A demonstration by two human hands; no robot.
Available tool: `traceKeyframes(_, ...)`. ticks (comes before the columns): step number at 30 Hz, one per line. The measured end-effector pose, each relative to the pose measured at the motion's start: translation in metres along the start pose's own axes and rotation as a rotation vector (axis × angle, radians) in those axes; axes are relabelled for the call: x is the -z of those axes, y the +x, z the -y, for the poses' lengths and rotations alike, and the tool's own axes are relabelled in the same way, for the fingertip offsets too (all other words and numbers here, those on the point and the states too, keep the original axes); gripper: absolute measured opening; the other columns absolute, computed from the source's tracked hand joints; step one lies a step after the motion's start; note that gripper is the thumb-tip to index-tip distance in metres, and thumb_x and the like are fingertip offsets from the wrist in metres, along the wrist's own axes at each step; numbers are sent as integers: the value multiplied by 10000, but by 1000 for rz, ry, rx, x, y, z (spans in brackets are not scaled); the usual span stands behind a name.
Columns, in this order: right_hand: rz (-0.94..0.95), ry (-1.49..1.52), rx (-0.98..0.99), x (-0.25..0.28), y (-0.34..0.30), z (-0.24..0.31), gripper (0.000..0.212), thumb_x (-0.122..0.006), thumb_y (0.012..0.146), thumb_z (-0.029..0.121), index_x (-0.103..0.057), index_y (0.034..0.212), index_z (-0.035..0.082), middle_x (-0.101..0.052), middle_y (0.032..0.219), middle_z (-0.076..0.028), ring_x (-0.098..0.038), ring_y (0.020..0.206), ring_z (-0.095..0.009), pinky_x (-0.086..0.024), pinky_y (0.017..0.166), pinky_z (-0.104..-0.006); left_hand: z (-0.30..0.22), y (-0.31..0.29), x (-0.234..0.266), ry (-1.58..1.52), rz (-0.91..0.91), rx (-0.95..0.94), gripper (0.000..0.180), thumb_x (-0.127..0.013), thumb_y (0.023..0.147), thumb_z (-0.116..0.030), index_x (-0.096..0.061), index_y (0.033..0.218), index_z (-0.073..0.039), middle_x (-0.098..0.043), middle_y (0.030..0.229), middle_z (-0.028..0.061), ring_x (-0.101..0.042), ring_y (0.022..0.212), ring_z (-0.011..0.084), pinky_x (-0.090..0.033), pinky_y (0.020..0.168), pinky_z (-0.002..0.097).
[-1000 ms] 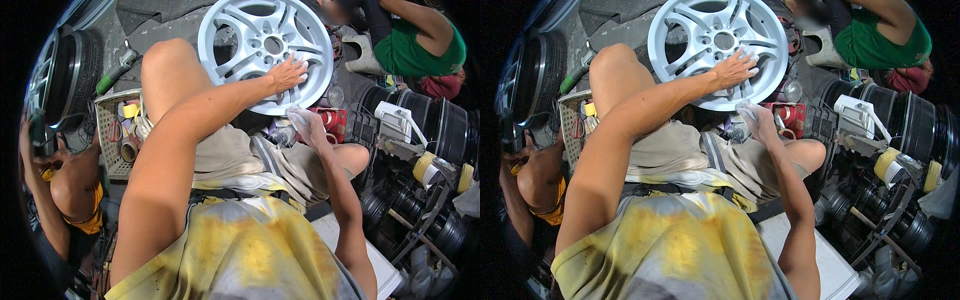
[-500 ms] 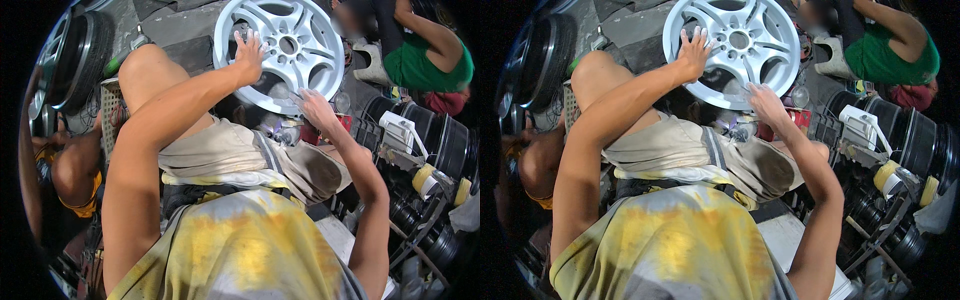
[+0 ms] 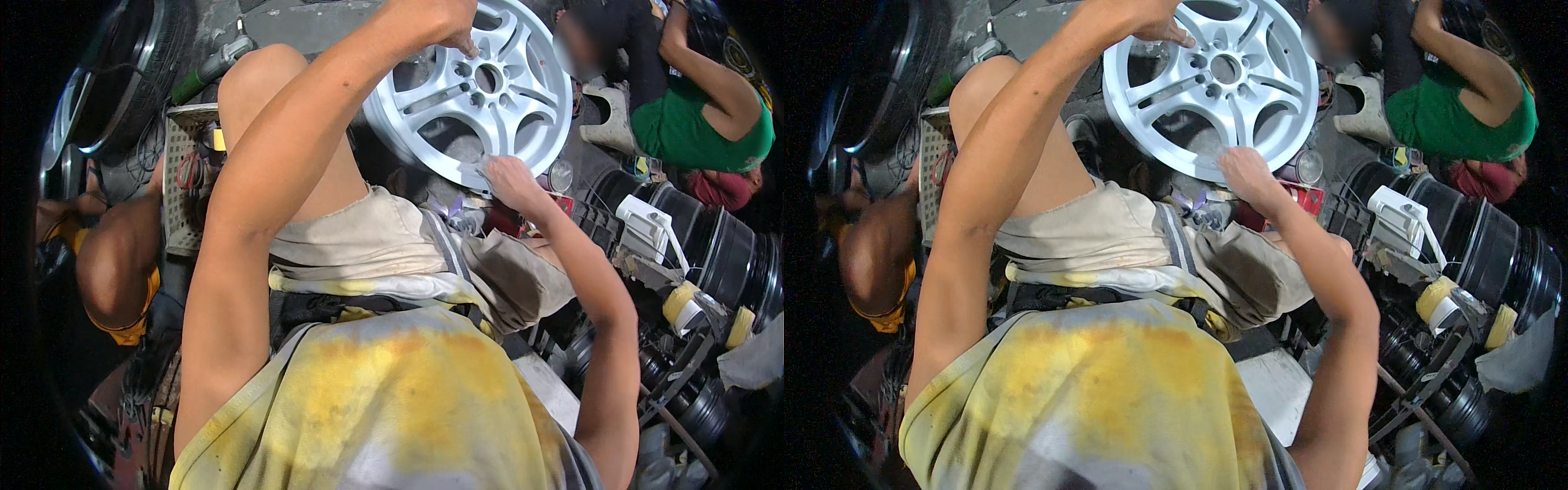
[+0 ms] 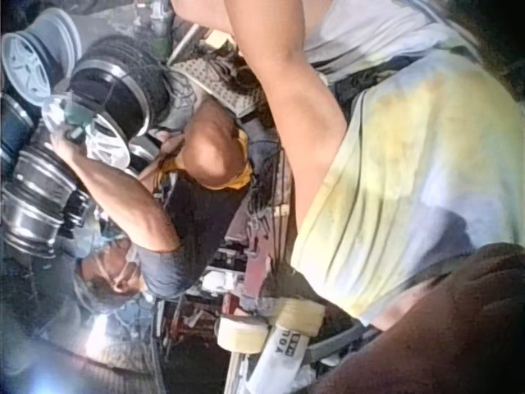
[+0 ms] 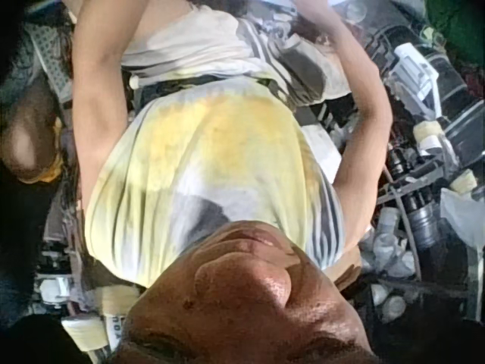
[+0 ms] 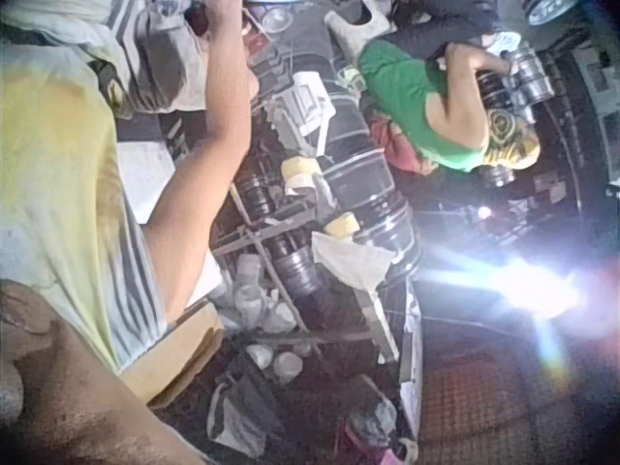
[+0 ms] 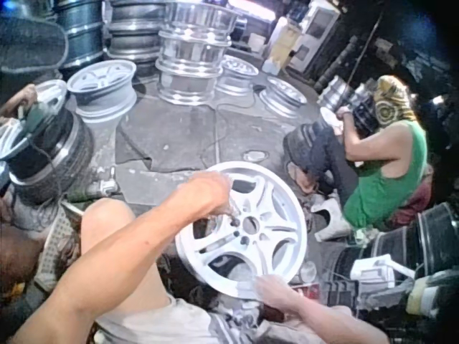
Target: The person sits on the floor and scrubs a silver car wheel rim with a white cloth. They wipe the spokes and the outer edge of the rim repeatedly. Another person is visible in the background working on a different rim.
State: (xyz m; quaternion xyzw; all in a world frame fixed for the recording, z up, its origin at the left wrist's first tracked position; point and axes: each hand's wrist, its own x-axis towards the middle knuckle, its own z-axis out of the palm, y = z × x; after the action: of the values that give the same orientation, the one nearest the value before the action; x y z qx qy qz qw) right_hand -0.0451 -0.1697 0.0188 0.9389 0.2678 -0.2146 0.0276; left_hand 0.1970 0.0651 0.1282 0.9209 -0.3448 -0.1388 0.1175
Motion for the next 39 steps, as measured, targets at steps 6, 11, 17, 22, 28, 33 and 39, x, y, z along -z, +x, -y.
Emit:
traceKeyframes(6,128,155,-322,7,-4,14,242,-540,928,214,-712,968,49,-694,847,-222,-685,804,-392,-543,742,-493,7,-11,6,-95,-67,-56,521,-799,745,-450,-720,964,16,-713,1002,239,-695,968,377,-559,830,475)
traceKeyframes(11,7,179,-368,-13,4,6,285,-533,956,261,-724,1054,73,-704,897,-219,-682,848,-401,-541,782,-492,5,-10,11,-100,-98,-64,520,-803,744,-440,-715,950,28,-704,1014,253,-684,976,388,-547,838,484)
traceKeyframes(17,136,175,-275,3,12,6,267,-531,905,232,-709,886,35,-704,818,-199,-696,779,-394,-555,714,-511,1,1,1,-106,-90,-96,510,-794,757,-418,-721,992,28,-700,1028,257,-677,992,394,-539,868,476)
traceKeyframes(22,219,233,-294,12,8,-5,302,-518,954,277,-734,1018,76,-700,871,-231,-682,839,-418,-538,784,-514,2,1,3,-102,-51,-88,500,-788,769,-405,-725,1013,26,-700,1037,258,-677,998,394,-536,879,473)
traceKeyframes(28,259,209,-332,24,13,11,406,-521,981,340,-712,883,-5,-687,834,-256,-678,823,-422,-535,764,-520,8,-11,-3,-155,-258,-206,491,-789,772,-407,-728,992,27,-703,1029,254,-677,1000,391,-535,878,470)
traceKeyframes(33,211,166,-357,-4,21,13,309,-546,939,292,-723,910,40,-711,849,-216,-703,812,-391,-561,747,-495,1,1,4,-109,-74,-134,496,-783,774,-405,-719,990,36,-698,1022,265,-678,999,385,-535,872,469)
traceKeyframes(39,305,196,-333,11,11,2,317,-508,979,301,-733,1042,86,-707,879,-214,-680,831,-408,-536,759,-508,-1,2,5,-91,-37,-85,490,-777,783,-414,-725,967,37,-698,1016,264,-677,996,384,-535,868,469)
